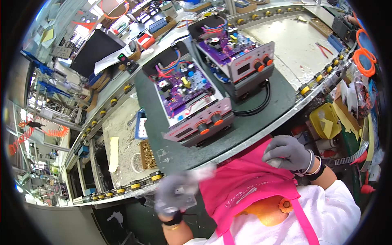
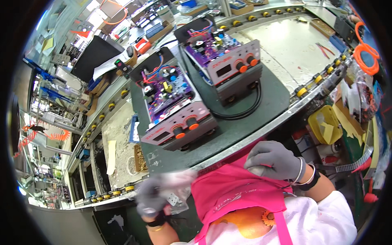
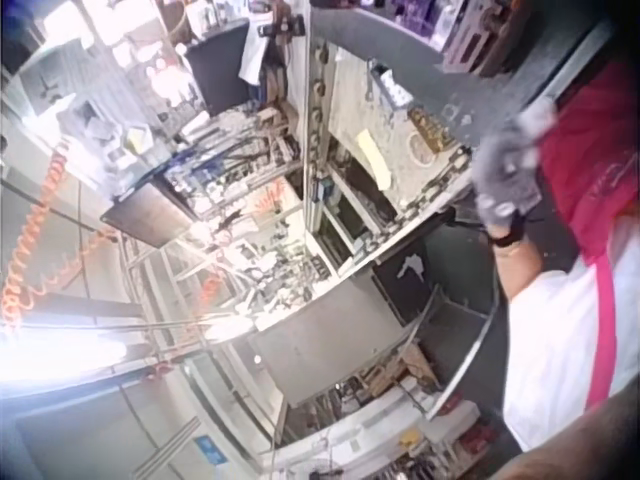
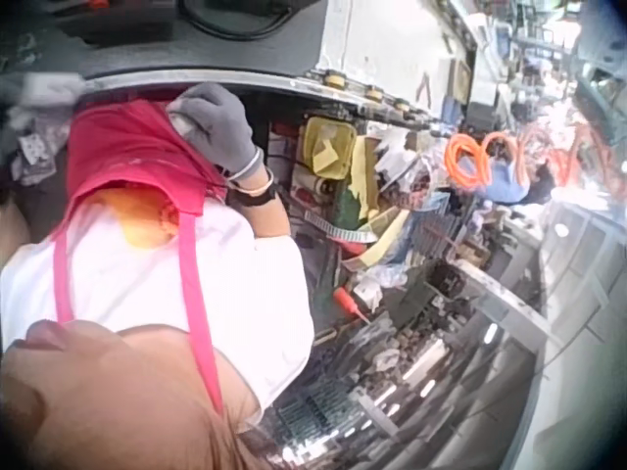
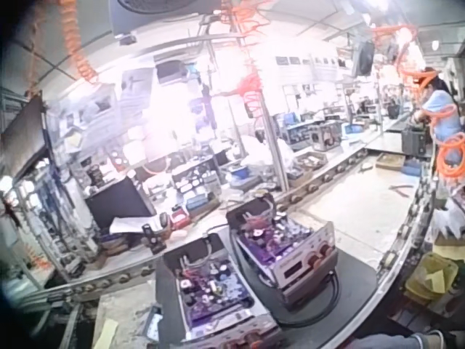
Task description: Assembling and fastening internal components of electronic power supply units on a production line.
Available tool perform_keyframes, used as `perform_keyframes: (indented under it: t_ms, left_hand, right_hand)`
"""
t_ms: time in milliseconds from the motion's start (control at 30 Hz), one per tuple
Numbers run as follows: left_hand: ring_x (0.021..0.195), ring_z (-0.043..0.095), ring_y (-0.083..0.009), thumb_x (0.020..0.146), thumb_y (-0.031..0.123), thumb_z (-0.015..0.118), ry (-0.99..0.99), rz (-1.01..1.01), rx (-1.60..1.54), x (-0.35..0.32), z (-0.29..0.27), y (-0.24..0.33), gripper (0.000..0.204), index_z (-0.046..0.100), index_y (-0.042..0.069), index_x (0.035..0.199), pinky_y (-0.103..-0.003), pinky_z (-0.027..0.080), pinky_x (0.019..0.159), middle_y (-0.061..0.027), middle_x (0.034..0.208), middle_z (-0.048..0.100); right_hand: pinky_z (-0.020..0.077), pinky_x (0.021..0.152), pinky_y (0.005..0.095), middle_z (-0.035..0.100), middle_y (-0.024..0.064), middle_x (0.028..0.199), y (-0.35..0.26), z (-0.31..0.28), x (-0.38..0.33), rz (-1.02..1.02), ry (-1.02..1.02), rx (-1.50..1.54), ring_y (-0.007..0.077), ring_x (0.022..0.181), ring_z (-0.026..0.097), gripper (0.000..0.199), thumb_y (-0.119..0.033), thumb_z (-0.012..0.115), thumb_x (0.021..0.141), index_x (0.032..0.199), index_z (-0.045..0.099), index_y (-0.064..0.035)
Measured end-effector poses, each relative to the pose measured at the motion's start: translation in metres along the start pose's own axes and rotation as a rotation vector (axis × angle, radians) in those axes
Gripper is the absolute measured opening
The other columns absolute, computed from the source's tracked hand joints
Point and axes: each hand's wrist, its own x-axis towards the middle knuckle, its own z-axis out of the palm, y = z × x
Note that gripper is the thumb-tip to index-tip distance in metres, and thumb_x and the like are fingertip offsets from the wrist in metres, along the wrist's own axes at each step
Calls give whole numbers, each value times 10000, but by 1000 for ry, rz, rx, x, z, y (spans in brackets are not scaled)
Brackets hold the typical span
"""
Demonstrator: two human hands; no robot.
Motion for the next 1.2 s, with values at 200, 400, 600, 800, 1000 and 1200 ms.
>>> perform_keyframes:
  t_ms: [200,400,600,800,1000,1200]
  left_hand:
    - [825,592,-232,947,99,440,1078,844,870,36,-103,39,203,520,-45,1067,-343,510,751,-161,1024,577]
    - [957,624,-268,777,137,657,399,-468,698,27,-169,-170,355,594,22,1107,-343,492,834,-151,1043,640]
    - [864,612,-217,808,152,608,461,-379,550,42,-141,-110,303,610,-43,1039,-337,490,734,-152,979,652]
    - [894,562,-202,864,123,600,285,-469,248,51,-58,-17,273,575,-32,1087,-313,469,812,-114,1027,604]
    - [1065,553,-224,841,106,643,22,-188,237,49,-36,-70,538,404,-28,1305,-341,450,917,-141,1162,574]
    - [1074,538,-224,818,112,689,21,6,313,83,27,-40,590,385,-24,1305,-324,444,923,-151,1176,555]
  right_hand:
    - [491,640,342,625,67,809,4,15,16,2,-45,5,246,741,613,148,-166,717,760,888,686,-97]
    - [497,638,342,630,73,810,7,11,29,-91,-131,-112,245,720,619,137,-148,716,744,866,686,-94]
    - [504,672,346,630,94,835,18,-8,5,98,1,-25,254,761,625,136,-146,673,796,904,684,-64]
    - [491,700,338,627,108,864,47,-15,11,141,-5,41,256,786,616,157,-169,635,836,924,666,-42]
    - [492,782,367,621,126,930,88,-55,6,252,190,-79,275,870,607,204,-181,644,804,953,656,-42]
    - [379,1020,373,432,264,1289,119,-60,26,425,398,-571,380,1168,483,939,-369,764,702,1411,259,-16]
